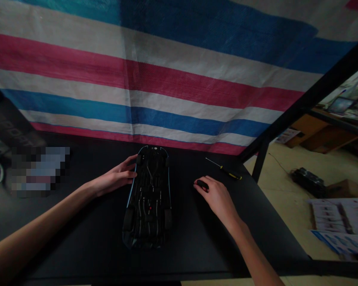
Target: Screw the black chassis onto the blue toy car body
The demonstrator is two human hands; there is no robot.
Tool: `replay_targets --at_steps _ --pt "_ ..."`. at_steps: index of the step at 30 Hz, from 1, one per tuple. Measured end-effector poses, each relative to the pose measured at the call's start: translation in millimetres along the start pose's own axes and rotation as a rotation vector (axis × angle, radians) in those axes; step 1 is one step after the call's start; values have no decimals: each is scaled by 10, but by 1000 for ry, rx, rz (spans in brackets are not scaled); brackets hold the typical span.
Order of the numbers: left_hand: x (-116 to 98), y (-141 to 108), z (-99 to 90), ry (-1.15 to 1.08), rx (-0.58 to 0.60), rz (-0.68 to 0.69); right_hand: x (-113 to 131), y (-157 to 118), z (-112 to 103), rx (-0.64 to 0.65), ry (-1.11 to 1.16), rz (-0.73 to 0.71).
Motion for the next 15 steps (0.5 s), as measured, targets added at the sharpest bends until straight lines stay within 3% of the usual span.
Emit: replay_targets --at_steps 15 --pt "-15 -18 24 -25 -14 -4 122 72 -16 24 -214 -24"
Point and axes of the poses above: each hand's wrist, its own y-axis towards the middle knuckle, its own z-axis out of the palm, x = y × z, the point moved 5 cm from there along y, towards the middle knuckle, and after that the axes turned 5 degrees about y, right-handed, at the moved point
